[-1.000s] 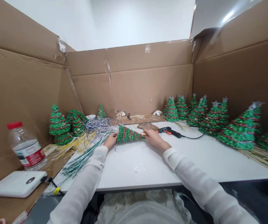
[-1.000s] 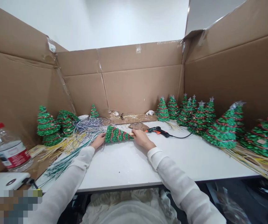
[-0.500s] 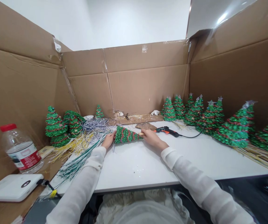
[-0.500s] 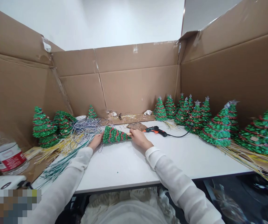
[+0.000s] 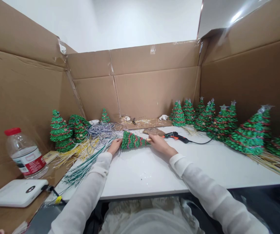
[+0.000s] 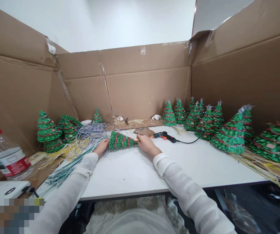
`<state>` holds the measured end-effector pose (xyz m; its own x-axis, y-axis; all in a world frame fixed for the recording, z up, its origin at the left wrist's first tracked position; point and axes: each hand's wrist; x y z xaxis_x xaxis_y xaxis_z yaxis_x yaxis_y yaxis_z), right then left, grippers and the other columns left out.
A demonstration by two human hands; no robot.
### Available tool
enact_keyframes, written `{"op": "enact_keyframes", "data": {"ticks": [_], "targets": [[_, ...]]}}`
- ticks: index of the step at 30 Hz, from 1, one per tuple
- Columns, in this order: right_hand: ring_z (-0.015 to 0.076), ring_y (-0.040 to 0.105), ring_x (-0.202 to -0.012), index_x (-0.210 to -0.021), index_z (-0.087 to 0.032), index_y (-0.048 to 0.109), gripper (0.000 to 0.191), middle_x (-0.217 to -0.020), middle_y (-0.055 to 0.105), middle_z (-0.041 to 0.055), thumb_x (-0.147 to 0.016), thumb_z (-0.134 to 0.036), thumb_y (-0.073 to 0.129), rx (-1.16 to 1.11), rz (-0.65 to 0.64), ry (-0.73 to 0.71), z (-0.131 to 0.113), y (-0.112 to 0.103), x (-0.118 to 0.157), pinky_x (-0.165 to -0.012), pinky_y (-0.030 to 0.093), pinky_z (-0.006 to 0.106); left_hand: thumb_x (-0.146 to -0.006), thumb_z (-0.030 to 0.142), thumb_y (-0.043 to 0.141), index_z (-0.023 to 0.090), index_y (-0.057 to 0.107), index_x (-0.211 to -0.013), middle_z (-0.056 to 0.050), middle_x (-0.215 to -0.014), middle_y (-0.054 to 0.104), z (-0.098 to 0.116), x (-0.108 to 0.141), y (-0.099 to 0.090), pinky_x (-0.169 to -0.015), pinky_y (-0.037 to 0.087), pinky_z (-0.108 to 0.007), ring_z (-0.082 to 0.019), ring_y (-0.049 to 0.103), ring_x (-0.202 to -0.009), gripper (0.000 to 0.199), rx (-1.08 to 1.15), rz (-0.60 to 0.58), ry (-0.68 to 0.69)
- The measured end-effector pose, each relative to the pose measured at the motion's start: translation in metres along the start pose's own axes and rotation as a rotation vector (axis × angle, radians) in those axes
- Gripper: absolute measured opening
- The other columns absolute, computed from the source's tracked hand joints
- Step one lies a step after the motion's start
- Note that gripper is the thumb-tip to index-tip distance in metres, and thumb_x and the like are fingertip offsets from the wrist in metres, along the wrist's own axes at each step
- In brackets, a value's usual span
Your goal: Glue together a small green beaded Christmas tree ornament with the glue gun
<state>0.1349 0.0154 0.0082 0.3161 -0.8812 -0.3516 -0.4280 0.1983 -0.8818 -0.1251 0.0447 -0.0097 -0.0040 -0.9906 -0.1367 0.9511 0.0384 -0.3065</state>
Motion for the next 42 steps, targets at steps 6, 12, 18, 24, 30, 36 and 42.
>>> {"op": "enact_keyframes", "data": {"ticks": [6,12,18,24,30,36,42], "targets": [[0.0156,0.054,-0.070,-0.086,-0.017,0.056,0.017,-0.082,0.063,0.0066,-0.087,-0.023,0.040,-0.002,-0.004,-0.003,0.001,0.003,0.001,-0.057,0.029,0.023,-0.062,0.057,0.056,0.015,0.067,-0.076,-0.005,-0.065,0.068,-0.006,-0.003,-0.002,-0.064,0.046,-0.028,-0.022,0.062,-0.071,0.046,-0.056,-0.010,0.020],[0.0162,0.054,-0.069,-0.083,-0.019,0.058,0.026,-0.078,0.064,0.0052,-0.085,-0.039,0.043,-0.041,0.105,0.074,0.006,-0.007,-0.006,-0.057,0.028,0.023,-0.062,0.052,0.057,0.015,0.067,-0.080,-0.005,-0.071,0.070,-0.009,-0.005,-0.002,-0.071,0.048,-0.031,-0.022,0.063,-0.076,0.042,-0.074,-0.015,0.064],[0.0176,0.053,-0.067,-0.078,-0.016,0.059,0.035,-0.075,0.063,0.0079,-0.088,-0.033,0.030,-0.051,0.362,0.379,0.052,-0.036,0.001,-0.057,0.029,0.025,-0.059,0.050,0.061,0.015,0.069,-0.078,-0.006,-0.072,0.070,-0.010,-0.007,0.000,-0.072,0.049,-0.031,-0.022,0.064,-0.076,0.040,-0.033,0.012,0.053],[0.0249,0.052,-0.093,-0.097,-0.011,0.057,0.030,-0.099,0.061,0.0158,-0.087,-0.030,0.036,0.234,0.273,0.548,0.091,-0.043,0.021,-0.073,0.034,0.030,-0.055,0.047,0.065,0.014,0.069,-0.074,-0.008,-0.076,0.071,-0.010,-0.007,0.000,-0.078,0.048,-0.032,-0.024,0.064,-0.081,0.038,-0.016,0.055,0.027],[0.0330,0.043,-0.108,-0.105,-0.005,0.055,0.056,-0.108,0.055,0.0207,-0.078,-0.053,0.048,0.284,0.082,0.650,0.089,-0.035,0.024,-0.078,0.037,0.036,-0.054,0.048,0.065,0.014,0.070,-0.071,-0.009,-0.075,0.071,-0.005,-0.004,0.000,-0.074,0.049,-0.033,-0.025,0.064,-0.081,0.038,-0.009,0.024,0.021],[0.0333,0.044,-0.107,-0.101,-0.005,0.060,0.042,-0.100,0.059,0.0201,-0.079,-0.039,0.049,0.323,0.066,0.606,0.092,-0.028,0.023,-0.075,0.038,0.036,-0.052,0.049,0.065,0.013,0.070,-0.070,-0.009,-0.074,0.071,0.000,-0.002,0.002,-0.075,0.048,-0.033,-0.025,0.064,-0.080,0.040,-0.001,-0.010,0.055],[0.0311,0.052,-0.098,-0.094,-0.007,0.065,0.042,-0.089,0.063,0.0195,-0.080,-0.042,0.045,0.237,0.047,0.675,0.093,-0.034,0.020,-0.066,0.039,0.032,-0.055,0.047,0.064,0.014,0.070,-0.070,-0.008,-0.073,0.071,0.001,-0.002,0.002,-0.074,0.048,-0.033,-0.025,0.064,-0.079,0.038,-0.026,0.009,0.047]]}}
Point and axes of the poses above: each hand's wrist, its own x-axis away from the middle knuckle, its own y-axis out of the palm, z = x × y
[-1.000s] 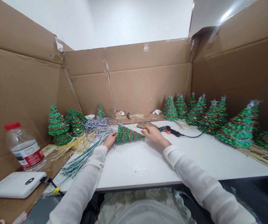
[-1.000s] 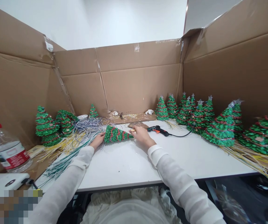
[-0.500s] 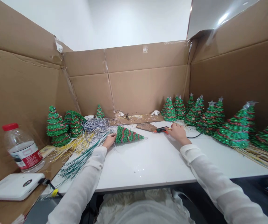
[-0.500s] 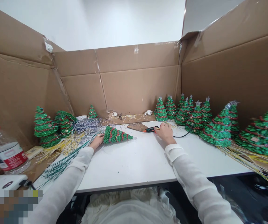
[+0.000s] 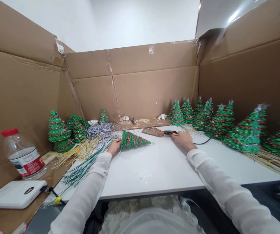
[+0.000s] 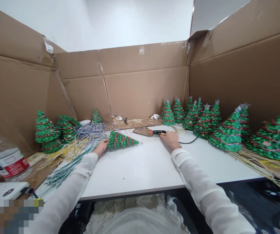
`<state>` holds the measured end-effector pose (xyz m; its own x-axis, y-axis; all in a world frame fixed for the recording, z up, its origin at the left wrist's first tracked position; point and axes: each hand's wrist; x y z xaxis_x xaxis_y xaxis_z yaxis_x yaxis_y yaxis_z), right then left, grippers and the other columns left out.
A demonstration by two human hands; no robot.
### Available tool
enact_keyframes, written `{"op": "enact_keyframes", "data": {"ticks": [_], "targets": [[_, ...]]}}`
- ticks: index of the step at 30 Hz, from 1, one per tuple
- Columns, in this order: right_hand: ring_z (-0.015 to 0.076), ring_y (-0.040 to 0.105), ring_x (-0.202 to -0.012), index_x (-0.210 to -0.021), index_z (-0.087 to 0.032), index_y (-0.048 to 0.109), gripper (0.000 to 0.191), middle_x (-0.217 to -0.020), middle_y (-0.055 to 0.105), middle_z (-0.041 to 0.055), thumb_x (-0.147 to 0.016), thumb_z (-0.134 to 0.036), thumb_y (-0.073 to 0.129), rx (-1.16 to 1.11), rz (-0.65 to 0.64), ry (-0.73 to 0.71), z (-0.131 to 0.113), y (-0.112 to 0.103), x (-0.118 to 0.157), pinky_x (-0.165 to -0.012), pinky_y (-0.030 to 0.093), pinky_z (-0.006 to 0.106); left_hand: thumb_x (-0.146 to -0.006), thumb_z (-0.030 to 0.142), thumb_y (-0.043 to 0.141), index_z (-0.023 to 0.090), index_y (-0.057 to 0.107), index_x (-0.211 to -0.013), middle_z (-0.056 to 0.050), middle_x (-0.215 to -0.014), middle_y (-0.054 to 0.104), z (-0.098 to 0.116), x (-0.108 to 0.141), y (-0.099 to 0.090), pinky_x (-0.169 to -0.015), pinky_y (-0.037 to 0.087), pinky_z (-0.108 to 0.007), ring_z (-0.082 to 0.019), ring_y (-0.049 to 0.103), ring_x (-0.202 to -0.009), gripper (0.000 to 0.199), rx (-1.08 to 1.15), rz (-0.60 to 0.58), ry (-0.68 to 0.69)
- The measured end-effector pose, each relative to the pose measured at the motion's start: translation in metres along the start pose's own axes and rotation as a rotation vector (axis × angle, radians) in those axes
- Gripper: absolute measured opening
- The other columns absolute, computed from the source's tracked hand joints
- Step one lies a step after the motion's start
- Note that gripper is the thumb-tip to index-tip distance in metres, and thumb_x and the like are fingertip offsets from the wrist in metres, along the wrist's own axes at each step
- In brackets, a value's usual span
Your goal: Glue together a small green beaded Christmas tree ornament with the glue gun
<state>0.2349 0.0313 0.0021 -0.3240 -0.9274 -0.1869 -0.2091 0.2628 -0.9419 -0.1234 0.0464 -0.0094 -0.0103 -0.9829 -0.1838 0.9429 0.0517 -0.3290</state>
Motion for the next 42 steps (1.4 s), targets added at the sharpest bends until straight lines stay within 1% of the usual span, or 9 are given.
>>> {"op": "enact_keyframes", "data": {"ticks": [3,5,10,13,19,23,29,35,42], "targets": [[0.0283,0.055,-0.092,-0.091,-0.010,0.065,0.044,-0.084,0.064,0.0180,-0.083,-0.044,0.039,-0.055,0.052,0.021,-0.003,-0.005,0.003,-0.063,0.038,0.030,-0.056,0.047,0.063,0.015,0.070,-0.072,-0.008,-0.074,0.071,0.001,0.001,0.000,-0.073,0.049,-0.032,-0.024,0.064,-0.078,0.037,-0.013,0.001,-0.016],[0.0272,0.054,-0.092,-0.089,-0.011,0.065,0.042,-0.081,0.064,0.0160,-0.083,-0.044,0.040,-0.069,0.095,-0.027,-0.006,-0.006,0.006,-0.064,0.038,0.029,-0.056,0.047,0.063,0.014,0.070,-0.073,-0.007,-0.075,0.071,0.002,0.003,0.000,-0.074,0.049,-0.032,-0.024,0.064,-0.078,0.037,-0.006,-0.013,-0.014],[0.0248,0.048,-0.094,-0.093,-0.014,0.060,0.037,-0.077,0.061,0.0097,-0.083,-0.046,0.045,-0.164,0.177,-0.332,-0.015,0.001,0.013,-0.066,0.036,0.028,-0.057,0.044,0.064,0.015,0.069,-0.071,-0.007,-0.074,0.071,0.004,0.004,-0.001,-0.073,0.049,-0.031,-0.023,0.064,-0.076,0.032,0.015,0.002,-0.023],[0.0235,0.046,-0.092,-0.095,-0.015,0.059,0.033,-0.080,0.061,0.0083,-0.084,-0.043,0.046,-0.234,0.172,-0.442,-0.019,0.005,0.014,-0.067,0.036,0.028,-0.056,0.041,0.065,0.015,0.069,-0.071,-0.006,-0.073,0.071,0.004,0.004,-0.001,-0.071,0.049,-0.031,-0.023,0.064,-0.075,0.030,0.009,0.011,-0.050],[0.0236,0.044,-0.092,-0.097,-0.016,0.059,0.032,-0.085,0.062,0.0076,-0.084,-0.042,0.047,-0.280,0.163,-0.460,-0.019,0.010,0.013,-0.069,0.035,0.028,-0.059,0.040,0.064,0.014,0.069,-0.080,-0.008,-0.076,0.071,0.006,0.006,-0.001,-0.071,0.049,-0.031,-0.024,0.064,-0.078,0.034,-0.005,0.003,-0.068],[0.0228,0.045,-0.090,-0.098,-0.015,0.060,0.031,-0.087,0.063,0.0079,-0.083,-0.041,0.049,-0.263,0.139,-0.482,-0.022,0.013,0.014,-0.069,0.035,0.028,-0.058,0.043,0.064,0.015,0.070,-0.079,-0.008,-0.080,0.071,0.006,0.006,0.000,-0.073,0.049,-0.030,-0.024,0.064,-0.082,0.036,-0.006,0.011,-0.055],[0.0219,0.046,-0.089,-0.099,-0.016,0.061,0.028,-0.089,0.065,0.0069,-0.082,-0.037,0.053,-0.255,0.140,-0.485,-0.029,0.013,0.019,-0.067,0.035,0.026,-0.056,0.044,0.065,0.014,0.070,-0.078,-0.008,-0.080,0.071,0.005,0.006,0.000,-0.077,0.048,-0.031,-0.026,0.063,-0.089,0.037,-0.017,0.038,-0.029],[0.0222,0.045,-0.088,-0.103,-0.015,0.060,0.031,-0.092,0.065,0.0069,-0.082,-0.036,0.053,-0.232,0.138,-0.510,-0.029,0.014,0.018,-0.068,0.035,0.027,-0.056,0.046,0.064,0.013,0.070,-0.080,-0.008,-0.081,0.071,0.011,0.009,0.000,-0.077,0.048,-0.032,-0.025,0.063,-0.088,0.041,-0.013,-0.034,-0.020],[0.0223,0.046,-0.088,-0.103,-0.015,0.060,0.029,-0.094,0.065,0.0070,-0.082,-0.035,0.052,-0.222,0.151,-0.510,-0.029,0.016,0.016,-0.071,0.035,0.028,-0.058,0.044,0.063,0.014,0.070,-0.082,-0.008,-0.082,0.071,0.010,0.009,0.000,-0.079,0.048,-0.031,-0.025,0.063,-0.090,0.039,-0.034,0.009,-0.037]]}}
Point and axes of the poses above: each hand's wrist, its own x-axis away from the middle knuckle, its own y-axis out of the palm, z = x × y
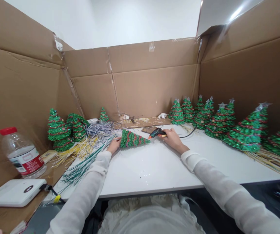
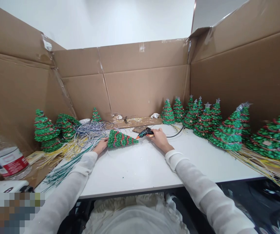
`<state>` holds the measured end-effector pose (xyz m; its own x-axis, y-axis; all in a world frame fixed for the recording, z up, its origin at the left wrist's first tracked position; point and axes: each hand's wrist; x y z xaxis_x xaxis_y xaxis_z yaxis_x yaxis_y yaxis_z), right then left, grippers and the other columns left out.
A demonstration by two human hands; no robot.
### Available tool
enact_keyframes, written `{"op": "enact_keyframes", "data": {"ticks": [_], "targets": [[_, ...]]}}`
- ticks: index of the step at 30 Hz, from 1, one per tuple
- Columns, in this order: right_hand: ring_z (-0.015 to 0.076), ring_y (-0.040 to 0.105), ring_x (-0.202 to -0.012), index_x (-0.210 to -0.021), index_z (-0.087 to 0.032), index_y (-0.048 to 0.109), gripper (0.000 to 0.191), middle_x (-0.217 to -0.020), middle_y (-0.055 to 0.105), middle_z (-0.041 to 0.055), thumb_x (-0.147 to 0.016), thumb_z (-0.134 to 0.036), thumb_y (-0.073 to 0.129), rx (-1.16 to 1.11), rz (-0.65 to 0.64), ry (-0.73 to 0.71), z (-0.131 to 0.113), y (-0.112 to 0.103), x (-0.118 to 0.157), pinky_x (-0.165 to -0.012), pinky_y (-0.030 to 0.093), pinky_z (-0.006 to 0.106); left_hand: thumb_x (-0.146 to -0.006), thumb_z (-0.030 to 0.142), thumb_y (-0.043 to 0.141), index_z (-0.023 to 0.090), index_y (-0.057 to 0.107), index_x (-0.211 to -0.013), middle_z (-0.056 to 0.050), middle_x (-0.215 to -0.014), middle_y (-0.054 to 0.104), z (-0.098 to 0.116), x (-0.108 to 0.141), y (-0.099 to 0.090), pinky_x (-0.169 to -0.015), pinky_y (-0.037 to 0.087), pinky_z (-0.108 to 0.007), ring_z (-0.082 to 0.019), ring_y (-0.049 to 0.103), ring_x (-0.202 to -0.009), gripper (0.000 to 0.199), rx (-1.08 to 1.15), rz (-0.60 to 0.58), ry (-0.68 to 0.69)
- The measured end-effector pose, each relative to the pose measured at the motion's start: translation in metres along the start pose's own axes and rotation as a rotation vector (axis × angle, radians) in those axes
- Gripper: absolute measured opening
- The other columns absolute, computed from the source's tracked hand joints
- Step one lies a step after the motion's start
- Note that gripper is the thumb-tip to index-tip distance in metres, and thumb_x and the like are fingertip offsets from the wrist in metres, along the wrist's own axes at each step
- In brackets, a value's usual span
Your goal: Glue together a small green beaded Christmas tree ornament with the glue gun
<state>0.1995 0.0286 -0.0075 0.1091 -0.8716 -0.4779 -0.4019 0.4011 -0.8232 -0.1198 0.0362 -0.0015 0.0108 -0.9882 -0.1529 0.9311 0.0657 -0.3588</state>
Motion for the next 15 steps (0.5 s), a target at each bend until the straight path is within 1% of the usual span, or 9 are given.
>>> {"op": "enact_keyframes", "data": {"ticks": [4,7,12,15], "targets": [[0.0233,0.046,-0.088,-0.103,-0.015,0.060,0.030,-0.095,0.065,0.0076,-0.082,-0.035,0.053,-0.009,0.014,-0.009,0.0012,0.0017,-0.0009,-0.072,0.036,0.029,-0.060,0.044,0.062,0.013,0.069,-0.085,-0.008,-0.081,0.071,-0.0004,-0.0004,-0.0007,-0.079,0.048,-0.031,-0.025,0.063,-0.089,0.040,-0.047,0.011,-0.021],[0.0238,0.045,-0.089,-0.102,-0.015,0.060,0.029,-0.095,0.065,0.0080,-0.082,-0.035,0.053,-0.013,0.024,-0.017,0.0024,0.0029,-0.0013,-0.072,0.036,0.029,-0.059,0.044,0.063,0.013,0.070,-0.086,-0.009,-0.083,0.071,-0.0013,-0.0010,-0.0013,-0.080,0.048,-0.031,-0.026,0.063,-0.089,0.042,-0.027,0.001,-0.010],[0.0237,0.046,-0.086,-0.100,-0.016,0.060,0.028,-0.091,0.065,0.0073,-0.081,-0.036,0.054,-0.009,0.034,-0.018,0.0032,0.0033,-0.0015,-0.070,0.036,0.029,-0.055,0.048,0.065,0.012,0.069,-0.088,-0.010,-0.085,0.071,-0.0046,-0.0032,-0.0010,-0.079,0.048,-0.033,-0.026,0.063,-0.088,0.049,0.049,-0.072,0.020],[0.0235,0.046,-0.085,-0.098,-0.017,0.060,0.026,-0.090,0.065,0.0071,-0.081,-0.036,0.054,-0.007,0.034,-0.015,0.0032,0.0028,-0.0016,-0.069,0.035,0.029,-0.055,0.049,0.065,0.012,0.070,-0.088,-0.010,-0.085,0.071,-0.0066,-0.0050,-0.0005,-0.080,0.048,-0.034,-0.027,0.062,-0.089,0.050,0.054,-0.071,0.044]]}}
Point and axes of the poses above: each hand's wrist, its own x-axis away from the middle knuckle, its own y-axis out of the palm, z = x × y
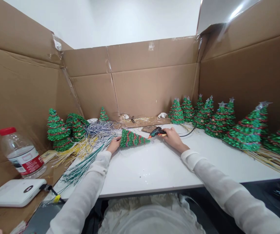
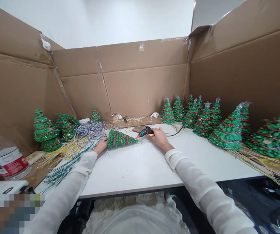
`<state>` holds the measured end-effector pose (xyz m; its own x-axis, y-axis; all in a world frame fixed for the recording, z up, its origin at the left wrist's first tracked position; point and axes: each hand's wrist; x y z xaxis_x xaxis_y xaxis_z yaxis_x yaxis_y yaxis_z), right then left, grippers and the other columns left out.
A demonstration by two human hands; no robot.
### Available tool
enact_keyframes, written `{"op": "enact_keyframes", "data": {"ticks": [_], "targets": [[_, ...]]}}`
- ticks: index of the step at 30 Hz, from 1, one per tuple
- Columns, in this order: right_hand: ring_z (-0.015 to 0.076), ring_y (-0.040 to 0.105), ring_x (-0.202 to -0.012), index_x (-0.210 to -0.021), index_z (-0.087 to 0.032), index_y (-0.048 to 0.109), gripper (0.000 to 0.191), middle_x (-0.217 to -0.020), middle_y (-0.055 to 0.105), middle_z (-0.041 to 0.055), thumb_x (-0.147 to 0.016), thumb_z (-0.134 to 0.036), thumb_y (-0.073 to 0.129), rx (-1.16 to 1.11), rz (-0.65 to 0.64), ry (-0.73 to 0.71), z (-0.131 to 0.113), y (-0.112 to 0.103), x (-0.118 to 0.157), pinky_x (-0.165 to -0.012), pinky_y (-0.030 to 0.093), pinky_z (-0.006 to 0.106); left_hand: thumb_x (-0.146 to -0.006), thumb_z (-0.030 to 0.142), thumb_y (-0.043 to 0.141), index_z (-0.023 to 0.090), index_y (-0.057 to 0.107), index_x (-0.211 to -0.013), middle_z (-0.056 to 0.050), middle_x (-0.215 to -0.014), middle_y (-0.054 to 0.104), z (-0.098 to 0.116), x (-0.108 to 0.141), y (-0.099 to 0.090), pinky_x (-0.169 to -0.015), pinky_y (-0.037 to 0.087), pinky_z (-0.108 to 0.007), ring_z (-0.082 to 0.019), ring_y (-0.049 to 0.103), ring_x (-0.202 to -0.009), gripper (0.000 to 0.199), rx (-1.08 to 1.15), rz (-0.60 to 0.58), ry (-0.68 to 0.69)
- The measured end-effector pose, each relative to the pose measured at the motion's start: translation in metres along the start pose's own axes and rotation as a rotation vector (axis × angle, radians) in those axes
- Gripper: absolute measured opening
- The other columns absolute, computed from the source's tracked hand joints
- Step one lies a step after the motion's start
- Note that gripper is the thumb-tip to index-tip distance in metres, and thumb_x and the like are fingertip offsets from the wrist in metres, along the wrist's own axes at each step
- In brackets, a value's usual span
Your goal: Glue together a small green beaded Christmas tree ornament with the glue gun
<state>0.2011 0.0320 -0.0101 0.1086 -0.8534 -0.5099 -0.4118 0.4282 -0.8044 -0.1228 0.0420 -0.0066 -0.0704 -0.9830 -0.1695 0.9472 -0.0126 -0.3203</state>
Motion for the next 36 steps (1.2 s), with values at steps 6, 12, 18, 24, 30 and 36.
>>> {"op": "enact_keyframes", "data": {"ticks": [6,12,18,24,30,36], "targets": [[0.0231,0.046,-0.085,-0.097,-0.017,0.060,0.024,-0.090,0.065,0.0073,-0.080,-0.034,0.055,0.001,-0.003,-0.001,0.0006,-0.0005,0.0002,-0.069,0.035,0.029,-0.056,0.049,0.064,0.012,0.070,-0.085,-0.010,-0.085,0.071,-0.0004,-0.0012,-0.0002,-0.079,0.048,-0.033,-0.027,0.062,-0.089,0.048,-0.024,-0.028,0.021],[0.0230,0.046,-0.084,-0.097,-0.017,0.060,0.025,-0.090,0.065,0.0071,-0.081,-0.034,0.055,0.014,-0.004,-0.006,0.0015,0.0001,-0.0002,-0.070,0.035,0.029,-0.054,0.048,0.066,0.012,0.069,-0.089,-0.010,-0.085,0.071,-0.0038,-0.0023,-0.0021,-0.079,0.048,-0.033,-0.026,0.063,-0.088,0.050,0.006,-0.037,0.009],[0.0227,0.047,-0.085,-0.099,-0.017,0.060,0.026,-0.092,0.065,0.0072,-0.080,-0.034,0.056,0.017,-0.002,-0.005,0.0008,-0.0001,-0.0002,-0.070,0.036,0.029,-0.052,0.048,0.067,0.011,0.069,-0.088,-0.011,-0.085,0.071,-0.0102,-0.0081,-0.0021,-0.077,0.048,-0.034,-0.027,0.064,-0.085,0.052,0.028,-0.025,0.001],[0.0223,0.047,-0.085,-0.100,-0.017,0.060,0.026,-0.092,0.065,0.0074,-0.081,-0.034,0.055,0.012,-0.004,-0.006,0.0017,0.0006,0.0005,-0.069,0.036,0.028,-0.052,0.047,0.066,0.011,0.070,-0.086,-0.011,-0.086,0.071,-0.0053,-0.0046,-0.0019,-0.080,0.047,-0.034,-0.027,0.063,-0.089,0.050,0.008,-0.036,0.028],[0.0221,0.047,-0.086,-0.101,-0.016,0.060,0.026,-0.094,0.065,0.0067,-0.081,-0.033,0.054,0.013,-0.019,0.007,0.0002,-0.0014,0.0011,-0.070,0.035,0.028,-0.055,0.047,0.065,0.012,0.070,-0.085,-0.010,-0.085,0.071,-0.0044,-0.0038,-0.0024,-0.080,0.047,-0.032,-0.027,0.062,-0.091,0.047,-0.024,-0.050,0.044],[0.0221,0.048,-0.086,-0.101,-0.016,0.060,0.025,-0.094,0.065,0.0075,-0.081,-0.030,0.054,0.006,-0.021,-0.001,-0.0004,-0.0029,0.0010,-0.070,0.036,0.028,-0.055,0.049,0.065,0.013,0.070,-0.085,-0.010,-0.085,0.071,-0.0048,-0.0036,-0.0019,-0.079,0.048,-0.034,-0.027,0.062,-0.089,0.047,-0.022,-0.036,0.037]]}}
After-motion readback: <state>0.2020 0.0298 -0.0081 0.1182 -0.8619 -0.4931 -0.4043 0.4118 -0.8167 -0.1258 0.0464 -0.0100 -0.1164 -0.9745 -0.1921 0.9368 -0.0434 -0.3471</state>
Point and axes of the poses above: each hand's wrist, its own x-axis away from the middle knuckle, its own y-axis out of the palm, z = x × y
